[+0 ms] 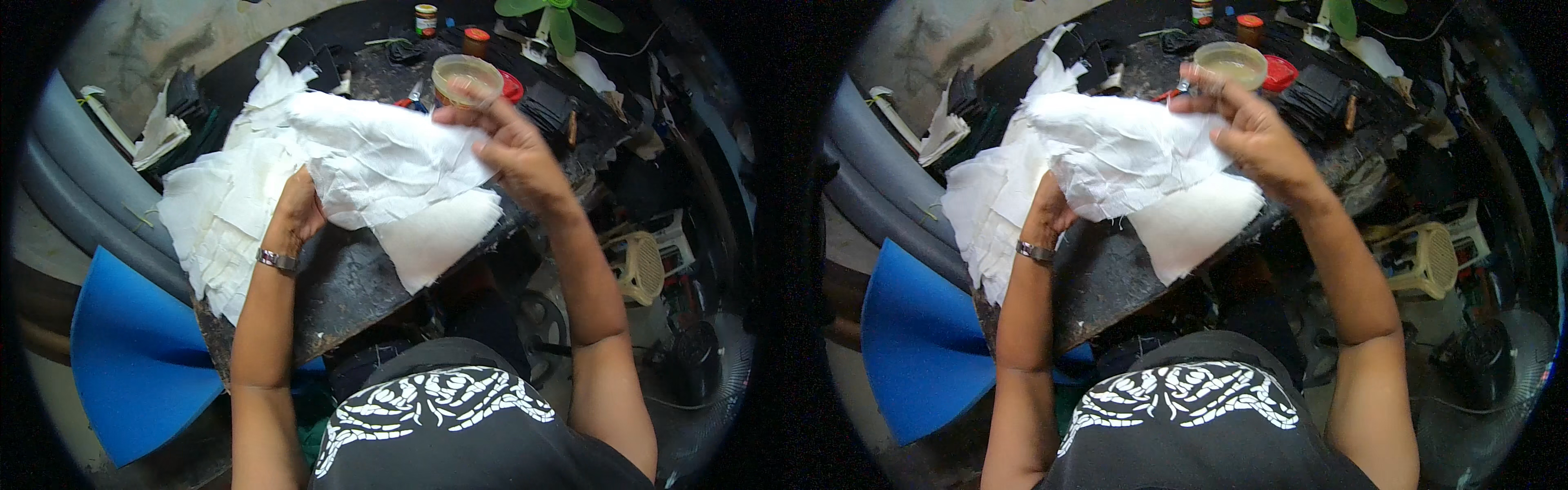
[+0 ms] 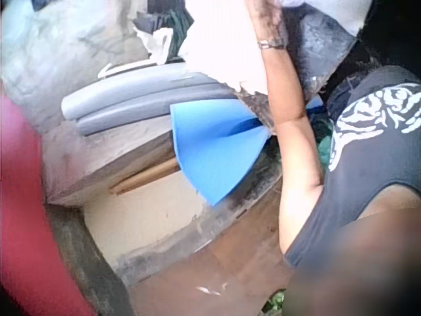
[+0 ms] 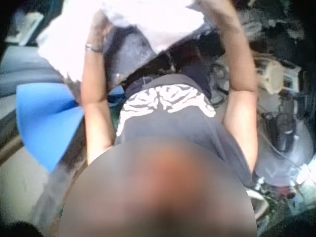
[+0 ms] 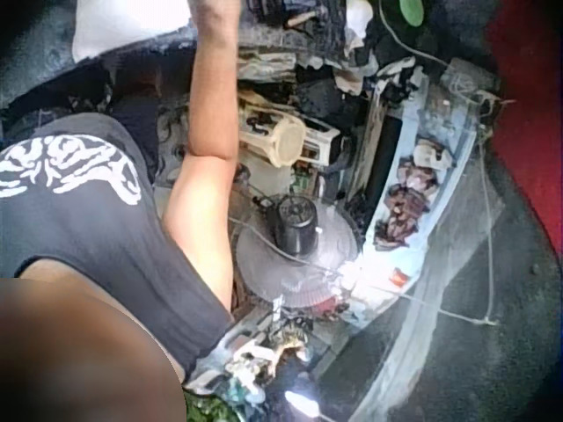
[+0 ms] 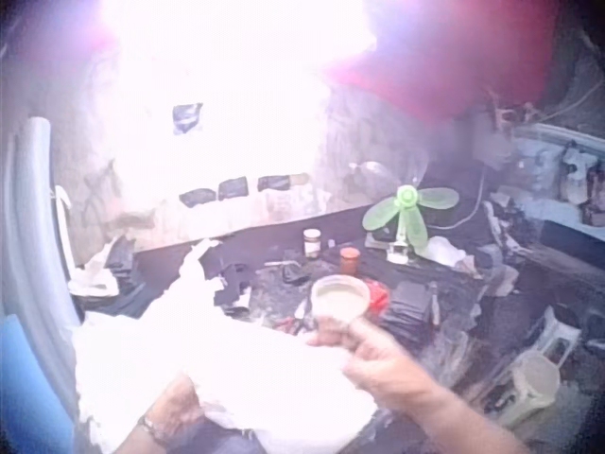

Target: The person repeatedly applies a paste from a tub onto white fabric pieces and presses them together to form a stack. The person then handles black fabric pieces, arranging them on the table.

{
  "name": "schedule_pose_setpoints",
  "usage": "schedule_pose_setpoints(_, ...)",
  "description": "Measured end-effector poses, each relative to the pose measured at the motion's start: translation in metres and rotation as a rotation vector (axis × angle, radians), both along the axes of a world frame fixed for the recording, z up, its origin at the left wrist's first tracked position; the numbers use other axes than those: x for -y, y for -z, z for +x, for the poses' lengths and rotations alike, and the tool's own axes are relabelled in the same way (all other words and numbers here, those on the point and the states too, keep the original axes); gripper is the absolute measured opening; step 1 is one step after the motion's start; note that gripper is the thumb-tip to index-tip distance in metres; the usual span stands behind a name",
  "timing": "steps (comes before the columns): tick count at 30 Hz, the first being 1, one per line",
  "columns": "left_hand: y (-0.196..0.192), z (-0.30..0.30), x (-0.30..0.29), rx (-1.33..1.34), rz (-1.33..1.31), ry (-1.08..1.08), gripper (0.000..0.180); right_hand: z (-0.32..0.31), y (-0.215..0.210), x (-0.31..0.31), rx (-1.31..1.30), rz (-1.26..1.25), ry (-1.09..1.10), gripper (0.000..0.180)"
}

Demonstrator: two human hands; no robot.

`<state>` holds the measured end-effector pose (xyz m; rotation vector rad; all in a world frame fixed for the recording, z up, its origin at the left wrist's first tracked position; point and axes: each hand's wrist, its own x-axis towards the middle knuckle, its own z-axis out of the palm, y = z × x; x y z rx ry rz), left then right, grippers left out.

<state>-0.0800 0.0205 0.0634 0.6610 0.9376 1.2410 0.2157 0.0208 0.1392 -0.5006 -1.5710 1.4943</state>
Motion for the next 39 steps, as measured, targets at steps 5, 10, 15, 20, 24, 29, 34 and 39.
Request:
schedule_pose_setpoints(5, 0.029, 0.019, 0.023, 0.115, -0.065, 0.132, 0.051, 0.023, 0.084, -0.008, 0.260, -0.268, 0.080, 0.081)
schedule_pose_setpoints(10, 0.027, 0.018, 0.041, -0.061, -0.035, 0.118, 0.055, 0.036, 0.096, -0.007, 0.351, -0.083, 0.039, 0.082)
schedule_pose_setpoints(15, 0.016, 0.033, 0.064, 0.008, -0.053, 0.185, 0.072, 0.044, 0.090, 0.002, 0.498, 0.101, 0.096, 0.078)
schedule_pose_setpoints(20, 0.014, 0.056, 0.079, -0.187, -0.063, 0.245, 0.084, 0.052, 0.097, 0.021, 0.815, 0.489, 0.565, 0.086)
schedule_pose_setpoints(24, 0.018, 0.064, 0.085, -0.255, 0.012, 0.264, 0.093, 0.047, 0.107, 0.066, 0.846, 0.559, 0.745, 0.072)
schedule_pose_setpoints(29, 0.027, 0.073, 0.087, -0.357, 0.065, 0.199, 0.098, 0.034, 0.131, 0.101, 1.200, 0.586, 0.606, 0.065)
schedule_pose_setpoints(34, 0.035, 0.079, 0.091, -0.307, 0.111, 0.093, 0.098, 0.024, 0.136, 0.103, 1.516, 0.723, 0.738, 0.061)
schedule_pose_setpoints(39, 0.040, 0.070, 0.089, -0.328, 0.124, 0.134, 0.100, 0.039, 0.138, 0.101, 1.417, 0.715, 0.777, 0.063)
